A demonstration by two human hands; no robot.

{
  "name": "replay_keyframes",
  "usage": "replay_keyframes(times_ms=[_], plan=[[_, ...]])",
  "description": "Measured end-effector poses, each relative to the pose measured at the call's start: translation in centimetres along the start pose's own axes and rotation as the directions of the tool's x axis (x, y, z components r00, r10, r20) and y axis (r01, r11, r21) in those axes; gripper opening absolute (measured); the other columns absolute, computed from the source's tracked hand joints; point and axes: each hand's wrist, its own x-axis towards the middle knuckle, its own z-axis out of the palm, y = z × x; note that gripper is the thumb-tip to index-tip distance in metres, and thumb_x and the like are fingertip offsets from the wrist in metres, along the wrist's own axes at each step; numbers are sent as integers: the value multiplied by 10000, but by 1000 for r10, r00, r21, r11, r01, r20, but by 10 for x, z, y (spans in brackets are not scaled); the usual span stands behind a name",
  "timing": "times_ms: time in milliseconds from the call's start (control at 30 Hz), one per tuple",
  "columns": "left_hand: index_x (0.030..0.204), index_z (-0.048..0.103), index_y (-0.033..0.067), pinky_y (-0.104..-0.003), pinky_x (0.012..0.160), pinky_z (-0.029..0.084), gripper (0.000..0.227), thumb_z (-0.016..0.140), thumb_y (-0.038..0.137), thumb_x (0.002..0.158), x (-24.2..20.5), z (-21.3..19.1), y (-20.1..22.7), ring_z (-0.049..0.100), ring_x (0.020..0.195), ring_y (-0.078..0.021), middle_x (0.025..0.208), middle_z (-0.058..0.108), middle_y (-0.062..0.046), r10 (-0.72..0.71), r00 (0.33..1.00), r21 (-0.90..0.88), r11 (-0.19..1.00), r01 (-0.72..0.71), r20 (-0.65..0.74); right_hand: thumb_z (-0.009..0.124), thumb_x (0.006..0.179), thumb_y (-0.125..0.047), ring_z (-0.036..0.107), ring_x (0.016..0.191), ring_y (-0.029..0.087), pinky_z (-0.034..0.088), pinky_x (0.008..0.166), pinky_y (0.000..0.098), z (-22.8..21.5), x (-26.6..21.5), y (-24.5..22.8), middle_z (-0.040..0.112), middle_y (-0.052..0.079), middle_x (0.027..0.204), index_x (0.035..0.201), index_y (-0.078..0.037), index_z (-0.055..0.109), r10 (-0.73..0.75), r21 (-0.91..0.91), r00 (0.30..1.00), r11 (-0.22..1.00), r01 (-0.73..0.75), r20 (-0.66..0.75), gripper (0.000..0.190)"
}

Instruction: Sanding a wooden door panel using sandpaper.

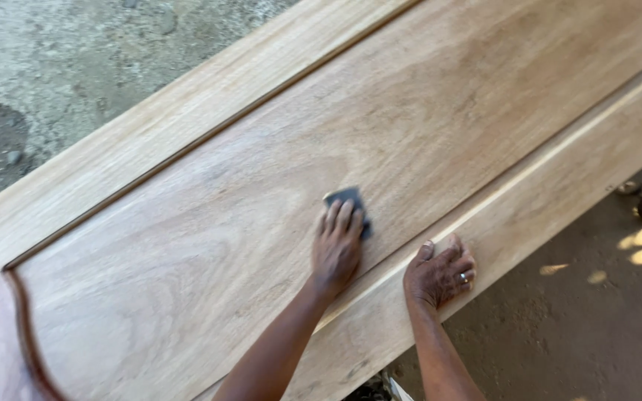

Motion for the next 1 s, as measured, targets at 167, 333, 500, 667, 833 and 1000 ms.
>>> replay_keyframes(times_ms=[167, 333, 500, 667, 833, 1000], plan=[[1386, 589, 101, -573, 1173, 326, 476, 662, 186, 923, -162, -31, -51, 379, 1454, -385, 1543, 441, -146, -188, 979, 92, 976, 195, -74, 507, 1076, -451, 394, 1282, 416, 264, 1078, 611, -1, -5, 2, 382, 228, 1473, 1539, -99, 436, -42, 26, 998, 999, 43, -43, 585], [1315, 659, 113, -537, 1171, 360, 476, 698, 106, 841, -135, -30, -49, 430, 1440, -384, 1508, 498, -131, -246, 958, 78, 963, 259, -147, 507, 1062, -444, 392, 1276, 420, 259, 1075, 615, -2, 0, 0, 378, 244, 1467, 1536, -91, 435, -47, 7, 998, 999, 47, -47, 596], [1352, 633, 87, -492, 1239, 350, 501, 678, 87, 853, 4, -6, -42, 385, 1507, -356, 1558, 493, -136, 92, 996, -57, 994, -92, -1, 518, 1066, -450, 391, 1271, 421, 274, 1067, 604, 0, 1, 0, 384, 226, 1475, 1534, -104, 419, -31, 26, 998, 999, 32, -58, 590], [1367, 567, 96, -563, 1195, 279, 503, 694, 323, 936, 29, -44, -19, 354, 1470, -390, 1556, 422, -174, 103, 963, 9, 994, -109, 248, 523, 1051, -455, 397, 1241, 415, 277, 1041, 608, 2, -1, 3, 388, 228, 1433, 1525, -115, 415, -41, -5, 999, 999, 41, -30, 593], [1374, 537, 116, -519, 1114, 435, 603, 717, 353, 849, 14, -39, -42, 406, 1381, -393, 1474, 472, -158, 147, 964, -72, 988, -134, 221, 518, 1060, -460, 400, 1226, 412, 283, 1023, 609, 3, 1, 5, 389, 237, 1403, 1530, -119, 411, -21, -18, 1000, 1000, 21, -15, 591], [1417, 486, -6, -367, 790, 641, 482, 600, 149, 975, 38, -49, -48, 645, 1104, -305, 1219, 611, -219, 373, 796, 247, 812, -529, 477, 521, 1047, -471, 402, 1224, 398, 287, 1018, 608, 5, 2, 4, 388, 242, 1383, 1535, -125, 395, 4, -24, 1000, 1000, -3, 28, 611]])
